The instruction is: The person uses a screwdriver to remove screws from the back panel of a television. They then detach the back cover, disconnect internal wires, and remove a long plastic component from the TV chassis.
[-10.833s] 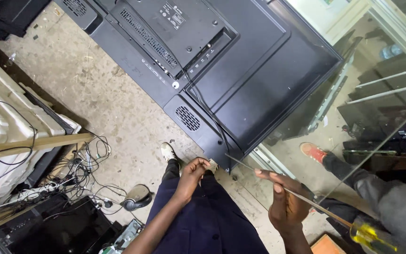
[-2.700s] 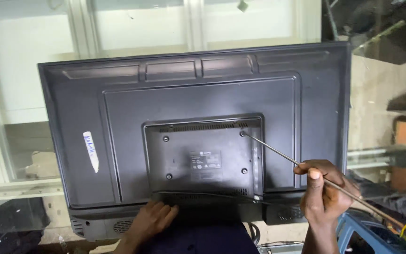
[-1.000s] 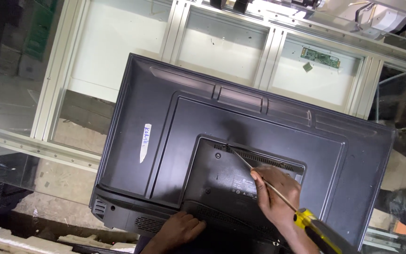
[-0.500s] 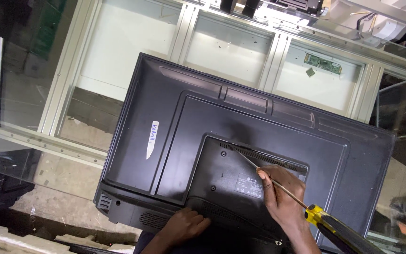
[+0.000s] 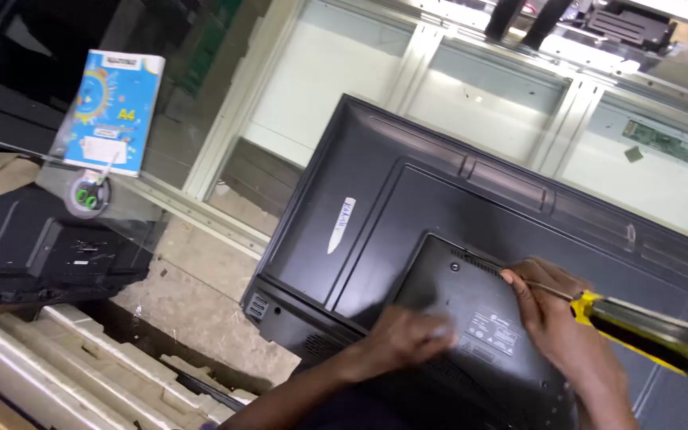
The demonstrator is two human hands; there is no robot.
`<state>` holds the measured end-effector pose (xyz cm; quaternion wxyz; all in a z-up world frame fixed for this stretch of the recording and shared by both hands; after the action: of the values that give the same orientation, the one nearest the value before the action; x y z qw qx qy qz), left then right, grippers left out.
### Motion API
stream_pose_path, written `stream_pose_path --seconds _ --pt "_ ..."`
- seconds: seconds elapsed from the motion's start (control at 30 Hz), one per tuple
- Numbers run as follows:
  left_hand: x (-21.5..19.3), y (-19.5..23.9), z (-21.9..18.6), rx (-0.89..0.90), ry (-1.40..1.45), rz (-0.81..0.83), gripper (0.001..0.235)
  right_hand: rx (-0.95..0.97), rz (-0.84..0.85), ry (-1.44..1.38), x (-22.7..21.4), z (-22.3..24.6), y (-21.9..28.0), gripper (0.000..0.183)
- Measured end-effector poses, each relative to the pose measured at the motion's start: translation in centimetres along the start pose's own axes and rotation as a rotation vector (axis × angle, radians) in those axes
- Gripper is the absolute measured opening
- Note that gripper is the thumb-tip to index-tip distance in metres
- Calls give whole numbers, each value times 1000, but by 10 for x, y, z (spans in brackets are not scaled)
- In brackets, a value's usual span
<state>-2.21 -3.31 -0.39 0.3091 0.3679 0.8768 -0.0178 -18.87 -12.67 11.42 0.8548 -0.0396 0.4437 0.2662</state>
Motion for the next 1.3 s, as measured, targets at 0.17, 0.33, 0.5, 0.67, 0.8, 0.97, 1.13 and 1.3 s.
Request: stream_pose_path --seconds 0.17,0.33,0.5,0.67,0.8,0.97,1.13,1.3 --pt "-37 -77 -9 -9 -40 -261 58 -101 57 113 7 -11 -7 26" --pt "-13 -115 35 166 -398 -268 35 16 -140 -193 -31 13 0 52" --pt "-47 -106 6 121 -365 -270 27 -469 -534 -789 -61 72 30 95" --pt "-50 -106 16 118 -299 -160 29 -577 -590 -856 -67 57 7 45" --pt "-62 -103 11 120 -237 -247 38 -849 -297 -1060 -74 65 -26 35" --pt "-74 -99 -5 26 -245 -243 30 -787 -282 -1118 -81 73 -28 41" --pt "-95 -89 -50 124 -242 -146 29 -779 -239 -1237 -70 61 -24 83" --pt "-82 -103 -4 129 -299 -274 33 -519 -335 -819 -14 22 -31 32"
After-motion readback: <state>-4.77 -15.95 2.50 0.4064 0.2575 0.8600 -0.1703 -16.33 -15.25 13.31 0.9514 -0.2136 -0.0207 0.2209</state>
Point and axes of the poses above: each hand's wrist, its own y-axis away from the middle knuckle, its own x-axis out of the palm, z = x × y, the point moved 4 cm from there along -y, towards the middle knuckle, and after that the axes turned 10 degrees about z, right-handed, at the moved point
